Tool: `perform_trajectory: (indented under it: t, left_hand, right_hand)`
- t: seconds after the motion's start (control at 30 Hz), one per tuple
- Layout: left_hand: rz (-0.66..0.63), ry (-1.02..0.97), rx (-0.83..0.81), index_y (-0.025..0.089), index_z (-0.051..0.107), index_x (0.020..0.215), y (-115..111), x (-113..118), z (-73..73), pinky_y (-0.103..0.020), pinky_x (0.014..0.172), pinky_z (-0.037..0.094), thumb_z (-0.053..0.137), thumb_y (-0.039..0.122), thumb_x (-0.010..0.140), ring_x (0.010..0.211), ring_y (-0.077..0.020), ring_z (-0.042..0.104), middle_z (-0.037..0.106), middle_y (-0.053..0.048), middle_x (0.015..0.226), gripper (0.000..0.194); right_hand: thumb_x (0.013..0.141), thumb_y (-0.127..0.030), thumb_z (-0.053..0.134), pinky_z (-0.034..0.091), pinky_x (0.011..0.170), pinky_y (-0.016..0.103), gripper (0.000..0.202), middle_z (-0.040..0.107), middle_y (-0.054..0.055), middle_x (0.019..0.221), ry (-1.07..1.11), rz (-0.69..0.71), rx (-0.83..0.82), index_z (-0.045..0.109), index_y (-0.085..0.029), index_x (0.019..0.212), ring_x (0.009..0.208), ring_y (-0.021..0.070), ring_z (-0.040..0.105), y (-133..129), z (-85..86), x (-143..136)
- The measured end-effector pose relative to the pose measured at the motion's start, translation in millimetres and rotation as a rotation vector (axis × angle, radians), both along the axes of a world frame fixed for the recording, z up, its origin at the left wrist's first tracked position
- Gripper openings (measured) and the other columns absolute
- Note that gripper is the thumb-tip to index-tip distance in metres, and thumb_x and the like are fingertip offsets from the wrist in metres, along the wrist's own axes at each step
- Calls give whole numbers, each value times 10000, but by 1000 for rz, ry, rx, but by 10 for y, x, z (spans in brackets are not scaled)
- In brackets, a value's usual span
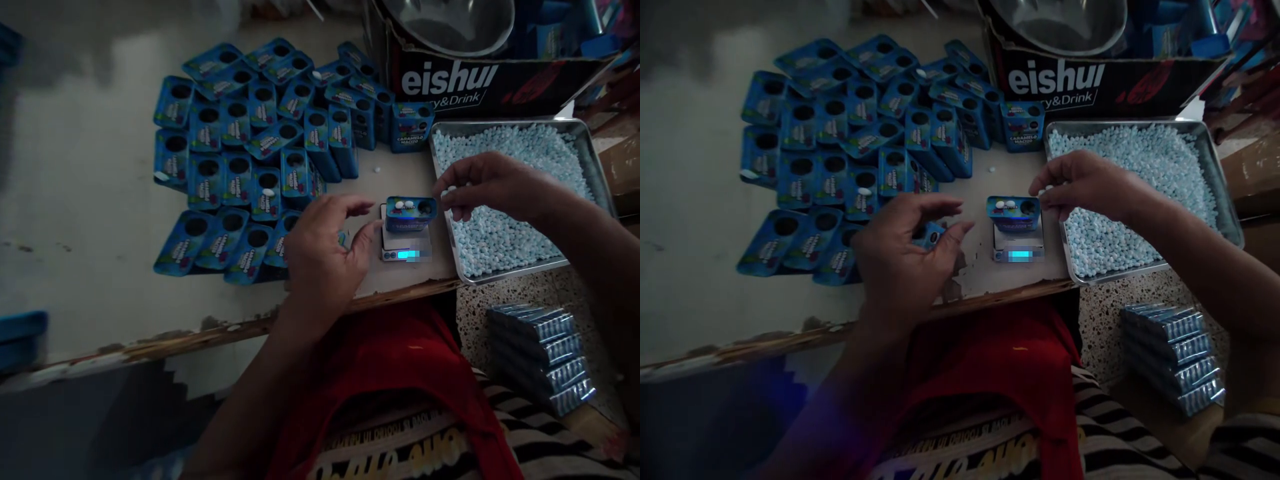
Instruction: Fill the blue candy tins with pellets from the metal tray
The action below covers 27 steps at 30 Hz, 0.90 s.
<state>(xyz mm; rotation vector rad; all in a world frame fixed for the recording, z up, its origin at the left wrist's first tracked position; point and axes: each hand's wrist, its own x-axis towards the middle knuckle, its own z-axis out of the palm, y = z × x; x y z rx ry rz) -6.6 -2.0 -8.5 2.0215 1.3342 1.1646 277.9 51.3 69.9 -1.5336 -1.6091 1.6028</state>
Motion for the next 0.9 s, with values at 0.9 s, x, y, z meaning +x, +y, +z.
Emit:
perform_trajectory:
  t: [0.9]
  left_hand:
    - [-73,129,-89,269,837,1014,508,192,32,-415,963,589,877,243,912,990,-261,732,783,-44,1051,112]
  right_hand:
    - [873,-278,916,484,544,233,180,744,25,774,202,-218,3,752,-204,868,633,115,610,-124,-13,301]
